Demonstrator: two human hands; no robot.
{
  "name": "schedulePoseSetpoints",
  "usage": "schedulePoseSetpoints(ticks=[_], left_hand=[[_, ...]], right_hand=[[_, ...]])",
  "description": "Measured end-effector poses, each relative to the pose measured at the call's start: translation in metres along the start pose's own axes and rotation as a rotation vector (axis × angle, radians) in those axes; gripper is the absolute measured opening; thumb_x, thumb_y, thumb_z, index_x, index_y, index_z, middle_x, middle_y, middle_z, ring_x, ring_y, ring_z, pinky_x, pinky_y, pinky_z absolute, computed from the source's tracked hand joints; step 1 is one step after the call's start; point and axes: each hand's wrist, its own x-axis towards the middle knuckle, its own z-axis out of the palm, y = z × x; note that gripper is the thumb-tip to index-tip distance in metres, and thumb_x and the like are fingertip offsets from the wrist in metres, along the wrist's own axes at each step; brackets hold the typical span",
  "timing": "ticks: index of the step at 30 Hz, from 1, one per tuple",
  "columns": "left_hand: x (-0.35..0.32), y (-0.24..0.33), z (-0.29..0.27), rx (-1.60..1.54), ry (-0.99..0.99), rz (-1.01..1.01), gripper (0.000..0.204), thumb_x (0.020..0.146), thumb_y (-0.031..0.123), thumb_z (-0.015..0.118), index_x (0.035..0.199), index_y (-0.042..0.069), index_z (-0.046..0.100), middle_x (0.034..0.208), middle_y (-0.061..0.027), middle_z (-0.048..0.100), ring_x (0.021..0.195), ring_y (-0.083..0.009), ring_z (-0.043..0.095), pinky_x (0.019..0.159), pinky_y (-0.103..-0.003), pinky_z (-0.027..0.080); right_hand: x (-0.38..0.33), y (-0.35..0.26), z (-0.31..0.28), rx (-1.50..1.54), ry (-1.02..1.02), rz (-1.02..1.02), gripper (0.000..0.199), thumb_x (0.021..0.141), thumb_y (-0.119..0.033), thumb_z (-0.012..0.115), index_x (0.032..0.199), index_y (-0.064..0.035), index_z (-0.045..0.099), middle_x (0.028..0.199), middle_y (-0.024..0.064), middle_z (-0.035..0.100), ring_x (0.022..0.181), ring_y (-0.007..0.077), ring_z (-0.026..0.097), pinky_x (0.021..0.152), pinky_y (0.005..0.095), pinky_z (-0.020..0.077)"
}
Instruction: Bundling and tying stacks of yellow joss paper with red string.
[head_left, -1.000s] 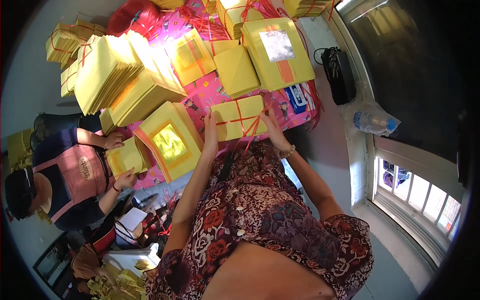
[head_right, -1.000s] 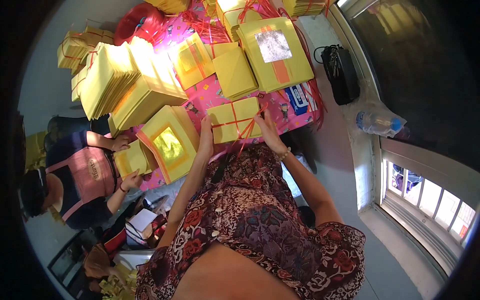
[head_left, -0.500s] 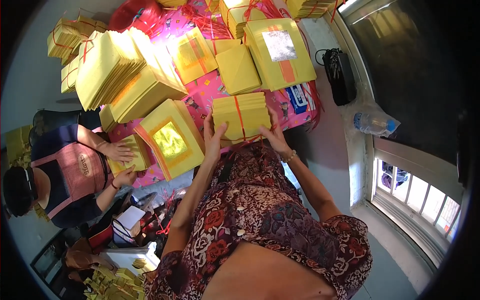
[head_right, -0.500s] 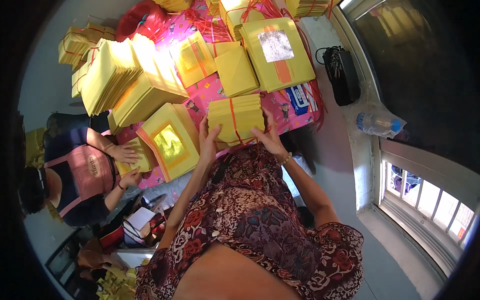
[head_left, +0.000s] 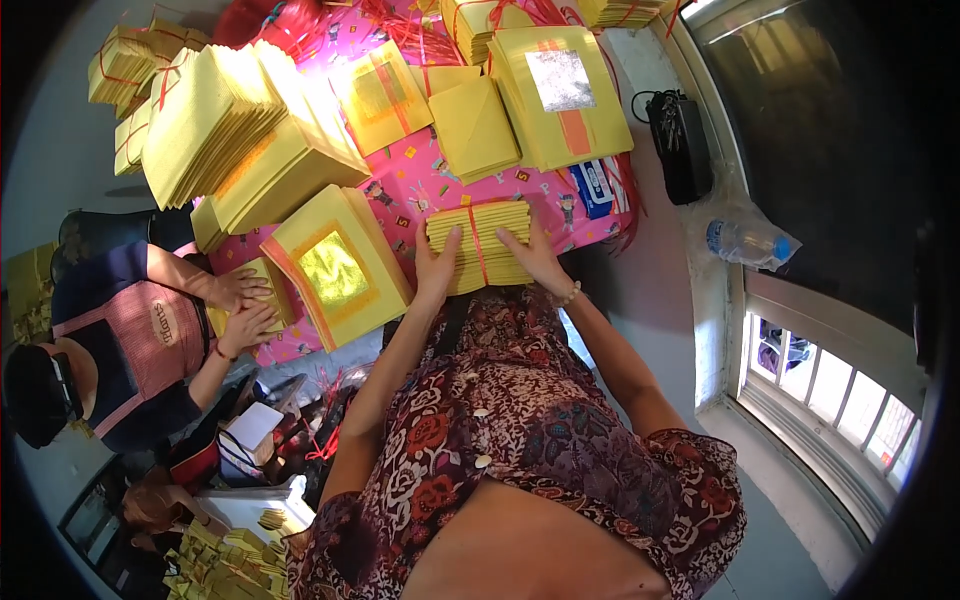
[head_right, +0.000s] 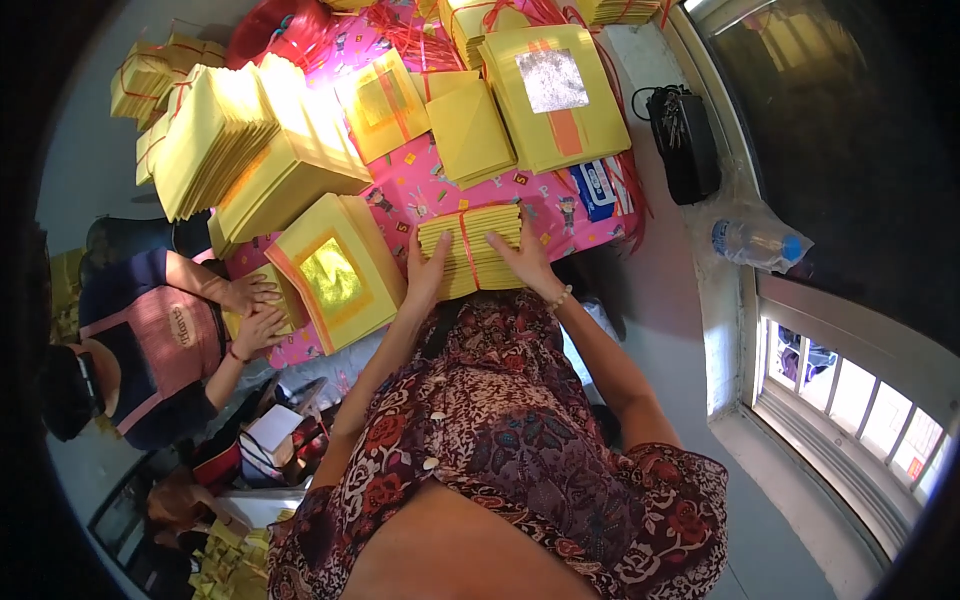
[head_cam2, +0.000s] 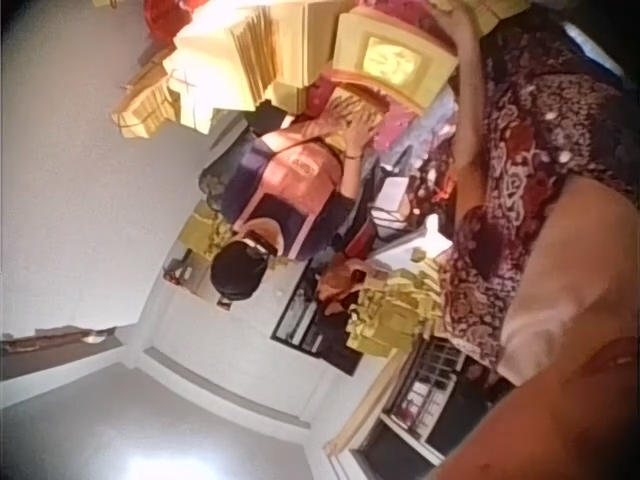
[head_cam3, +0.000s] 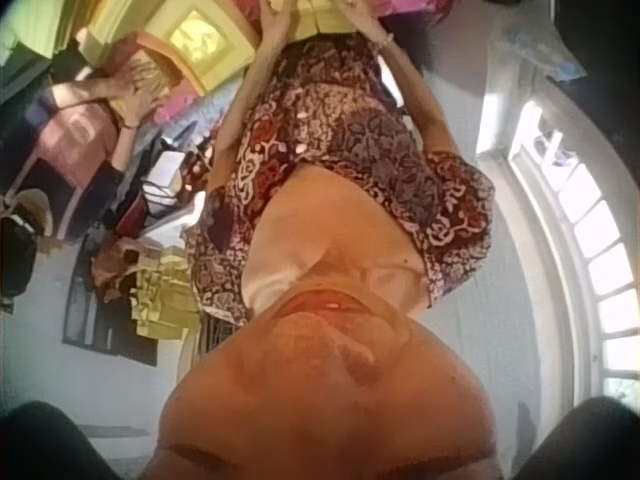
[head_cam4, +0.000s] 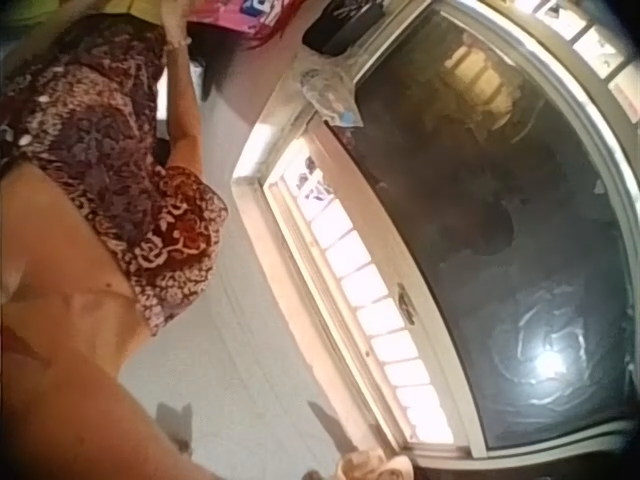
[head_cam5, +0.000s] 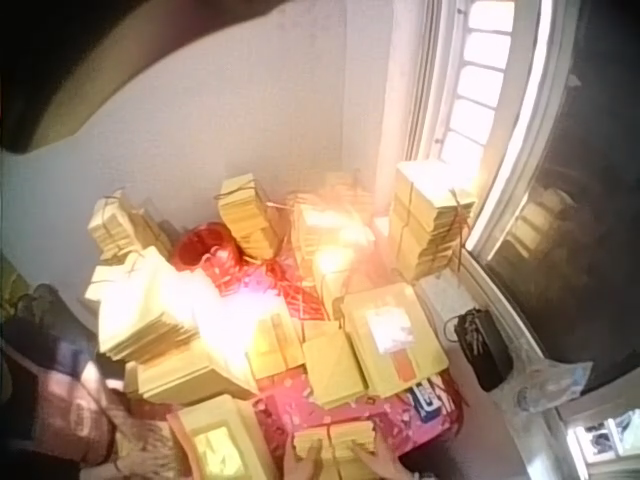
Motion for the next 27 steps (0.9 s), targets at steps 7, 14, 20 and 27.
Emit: schedulePoseSetpoints(ticks=[7, 14, 20, 27], left_hand=[[-0.002, -0.002, -0.002, -0.003, -0.010, 0.066, 0.063, 0.090, 0.027, 0.062, 0.136, 0.000, 0.027, 0.128, -0.0156, 0.047, 0.118, -0.0218, 0.045, 0.099, -0.033, 0.037], [-0.003, -0.005, -0.012, 0.038, -0.049, 0.015, 0.063, 0.091, 0.028, 0.062, 0.139, 0.001, 0.031, 0.127, -0.0130, 0.049, 0.115, -0.0197, 0.048, 0.095, -0.031, 0.040], [0.001, -0.020, -0.016, 0.068, -0.097, 0.066, 0.050, 0.094, 0.025, 0.057, 0.134, -0.001, 0.040, 0.122, -0.0096, 0.054, 0.110, -0.0162, 0.050, 0.094, -0.029, 0.040], [-0.003, -0.013, -0.011, -0.037, -0.030, -0.014, 0.048, 0.094, 0.025, 0.057, 0.132, -0.001, 0.041, 0.120, -0.0098, 0.056, 0.108, -0.0152, 0.052, 0.092, -0.028, 0.041]], right_hand=[[-0.003, 0.008, -0.006, -0.128, 0.002, -0.025, 0.083, 0.087, -0.032, 0.065, 0.144, 0.0047, 0.017, 0.133, 0.0199, 0.047, 0.122, 0.0230, 0.046, 0.100, 0.0324, 0.0373], [-0.005, -0.013, -0.015, 0.062, -0.087, -0.024, 0.055, 0.097, -0.032, 0.050, 0.136, 0.0024, 0.034, 0.124, 0.0131, 0.053, 0.113, 0.0188, 0.049, 0.097, 0.0311, 0.0386], [-0.005, -0.005, -0.018, 0.127, -0.207, 0.176, 0.050, 0.099, -0.037, 0.043, 0.131, 0.0020, 0.042, 0.119, 0.0113, 0.056, 0.109, 0.0172, 0.051, 0.094, 0.0300, 0.0400], [-0.004, -0.001, -0.017, 0.072, -0.163, 0.119, 0.050, 0.098, -0.038, 0.045, 0.128, 0.0023, 0.046, 0.115, 0.0104, 0.059, 0.105, 0.0156, 0.053, 0.092, 0.0302, 0.0416]])
